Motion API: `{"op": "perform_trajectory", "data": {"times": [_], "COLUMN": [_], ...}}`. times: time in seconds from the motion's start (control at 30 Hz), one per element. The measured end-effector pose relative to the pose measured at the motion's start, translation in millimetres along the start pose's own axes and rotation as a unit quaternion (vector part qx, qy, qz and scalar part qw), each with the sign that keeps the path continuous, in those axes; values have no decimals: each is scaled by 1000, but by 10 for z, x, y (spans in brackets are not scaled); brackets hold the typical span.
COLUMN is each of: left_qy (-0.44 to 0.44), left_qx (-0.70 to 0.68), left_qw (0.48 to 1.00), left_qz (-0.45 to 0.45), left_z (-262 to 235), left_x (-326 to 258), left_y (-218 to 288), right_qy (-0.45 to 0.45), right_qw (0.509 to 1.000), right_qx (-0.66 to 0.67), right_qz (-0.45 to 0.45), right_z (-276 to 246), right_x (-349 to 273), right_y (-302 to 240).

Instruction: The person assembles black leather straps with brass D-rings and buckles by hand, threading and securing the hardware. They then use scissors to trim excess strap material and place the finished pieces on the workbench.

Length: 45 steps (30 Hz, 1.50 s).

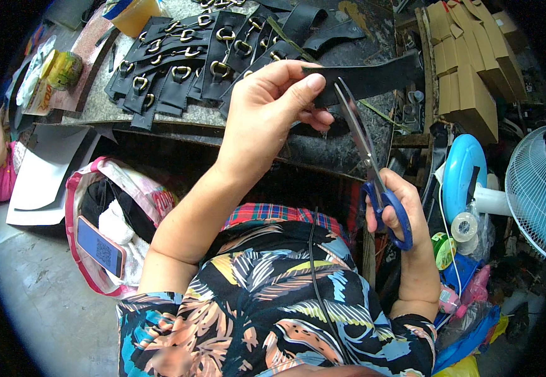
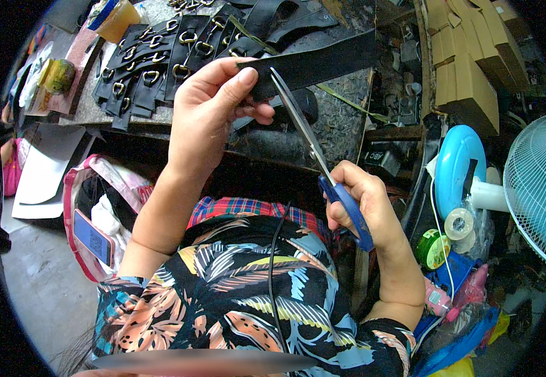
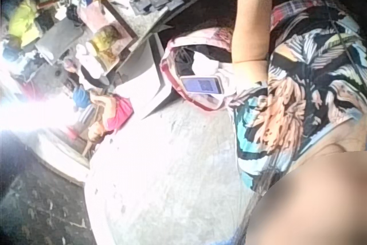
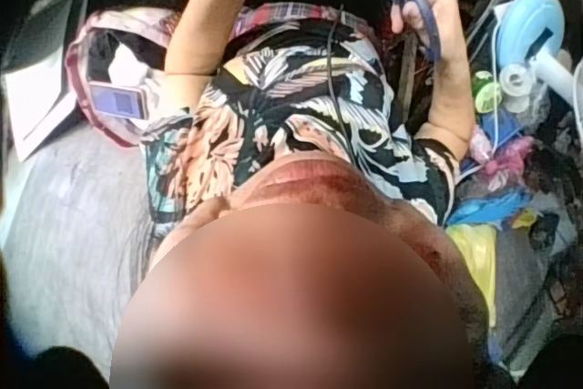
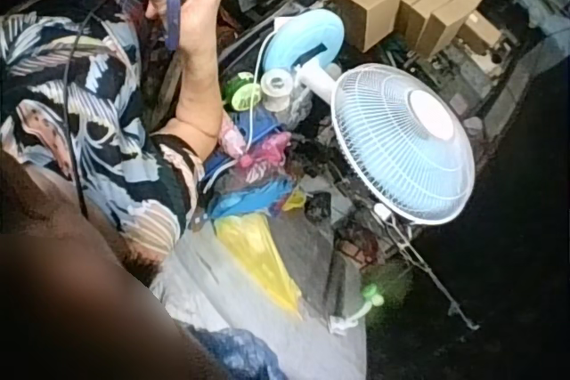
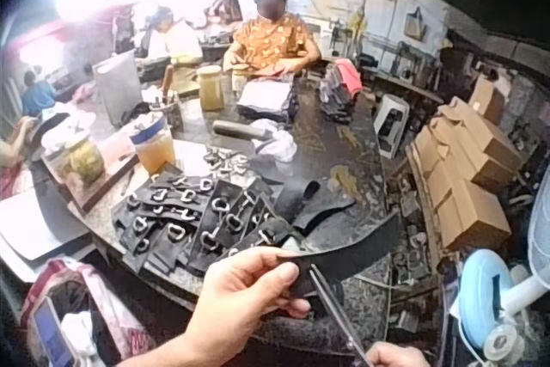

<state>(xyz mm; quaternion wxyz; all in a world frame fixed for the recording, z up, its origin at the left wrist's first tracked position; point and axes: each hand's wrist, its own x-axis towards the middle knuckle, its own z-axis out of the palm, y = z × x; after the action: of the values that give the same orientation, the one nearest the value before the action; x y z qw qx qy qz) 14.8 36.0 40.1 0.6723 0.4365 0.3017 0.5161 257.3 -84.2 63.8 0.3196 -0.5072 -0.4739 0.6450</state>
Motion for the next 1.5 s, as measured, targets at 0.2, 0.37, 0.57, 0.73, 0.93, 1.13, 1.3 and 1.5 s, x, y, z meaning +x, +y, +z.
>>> {"op": "perform_trajectory", "data": {"times": [0.2,0.37,0.57,0.73,0.93,1.13,1.3,1.5], "left_qy": [-46,-27,-11,-16,-7,-13,-19,-159], "left_qx": [-129,-92,-79,-26,-26,-56,-118,48], "left_qw": [986,993,995,999,999,997,988,969], "left_qz": [-99,-75,-67,-45,-37,-44,-96,-184], "left_z": [-89,-41,-1,4,21,-6,-53,19], "left_x": [75,54,7,-5,-23,-7,9,-24], "left_y": [7,-2,27,8,-37,-39,17,83], "right_qy": [-6,56,50,62,91,73,23,250], "right_qw": [999,994,997,995,993,994,996,920], "right_qx": [45,-89,-59,-79,-72,-42,21,-113], "right_qz": [-1,3,1,-2,21,70,-88,-279], "right_z": [4,74,113,123,100,-105,-310,-216], "right_x": [-14,-44,-38,-56,-36,-56,-95,175], "right_y": [0,23,22,35,95,-82,-303,-525]}}
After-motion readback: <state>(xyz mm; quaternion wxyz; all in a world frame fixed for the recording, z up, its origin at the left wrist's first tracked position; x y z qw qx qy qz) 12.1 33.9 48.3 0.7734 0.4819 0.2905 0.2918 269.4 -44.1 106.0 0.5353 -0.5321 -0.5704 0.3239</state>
